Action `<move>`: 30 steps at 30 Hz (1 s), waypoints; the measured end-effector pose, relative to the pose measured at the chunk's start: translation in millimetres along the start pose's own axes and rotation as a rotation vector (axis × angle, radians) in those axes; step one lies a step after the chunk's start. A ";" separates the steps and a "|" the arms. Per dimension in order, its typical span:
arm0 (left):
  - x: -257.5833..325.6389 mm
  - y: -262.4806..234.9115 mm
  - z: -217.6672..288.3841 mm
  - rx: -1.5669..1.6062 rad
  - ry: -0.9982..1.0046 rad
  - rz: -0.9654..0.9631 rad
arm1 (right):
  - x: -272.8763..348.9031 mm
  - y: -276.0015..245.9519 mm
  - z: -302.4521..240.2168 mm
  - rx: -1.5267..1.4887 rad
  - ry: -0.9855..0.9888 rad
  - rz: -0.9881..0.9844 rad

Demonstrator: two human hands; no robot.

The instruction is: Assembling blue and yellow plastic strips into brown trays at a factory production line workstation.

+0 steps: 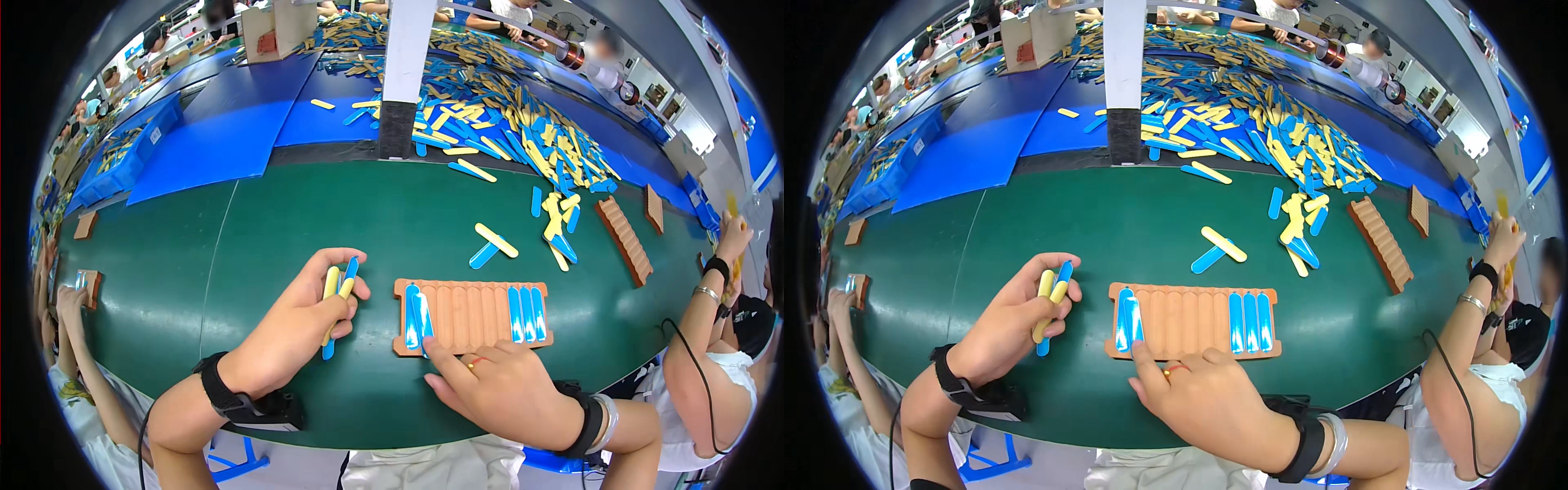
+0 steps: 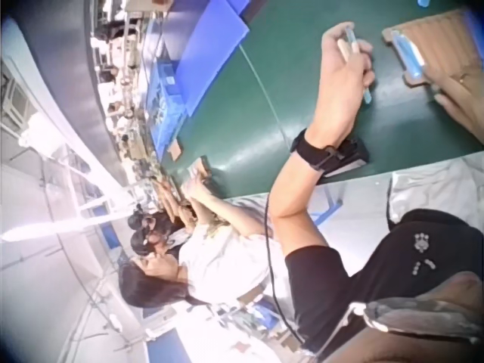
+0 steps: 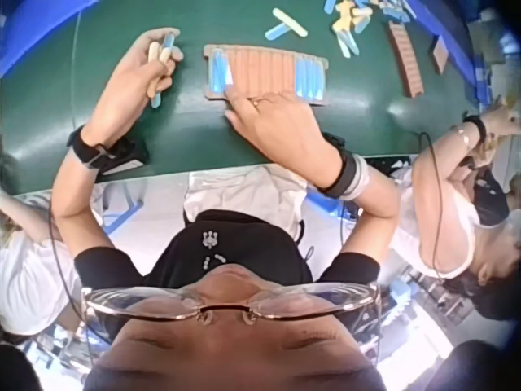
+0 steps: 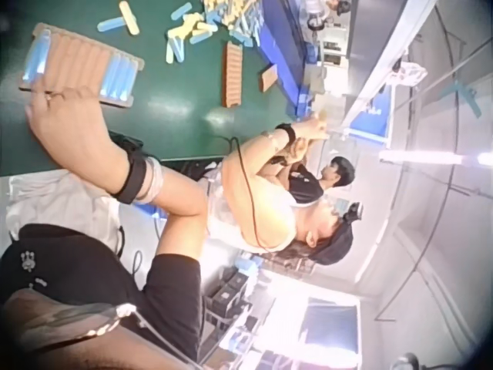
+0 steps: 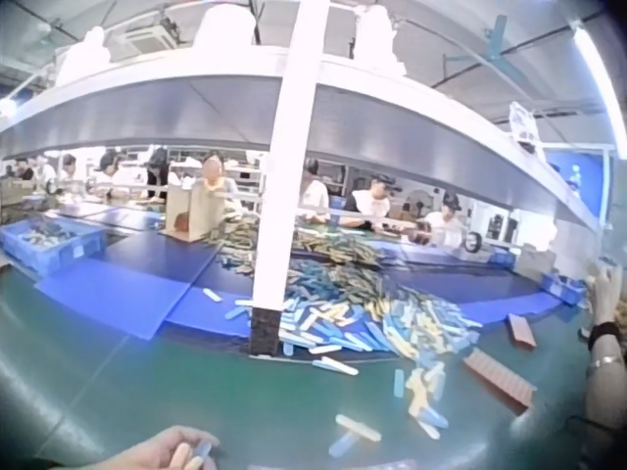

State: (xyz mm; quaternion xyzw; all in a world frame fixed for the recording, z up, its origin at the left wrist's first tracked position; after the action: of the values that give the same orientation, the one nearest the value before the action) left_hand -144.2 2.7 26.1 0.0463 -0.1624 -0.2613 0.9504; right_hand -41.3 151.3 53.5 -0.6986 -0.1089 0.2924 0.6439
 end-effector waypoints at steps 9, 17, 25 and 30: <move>10.4 15.4 7.6 -0.104 -0.109 -0.204 | -14.3 3.0 9.6 -0.037 0.169 -0.040; 20.4 27.2 2.1 -0.122 -0.078 -0.404 | -38.6 -0.8 35.8 -0.868 0.414 0.071; 12.4 13.8 -6.2 -0.139 -0.117 -0.230 | -30.2 -14.9 72.7 -1.106 0.634 0.288; 14.0 19.8 4.5 -0.194 -0.152 -0.225 | -23.8 -17.7 77.7 -1.370 0.819 -0.157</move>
State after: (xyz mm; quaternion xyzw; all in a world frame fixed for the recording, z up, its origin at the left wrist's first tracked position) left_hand -124.8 12.5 37.7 -0.0478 -0.2018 -0.3831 0.9001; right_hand -99.1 206.3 76.9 -0.9807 -0.0682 -0.1653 0.0794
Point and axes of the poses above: each hand's wrist, its own x-axis away from the middle knuckle, its own y-axis out of the palm, z = x × y, the point moved 5 cm from there along -x, towards the middle knuckle, and after that the axes turned 2 degrees about -x, right-handed, at the moved point
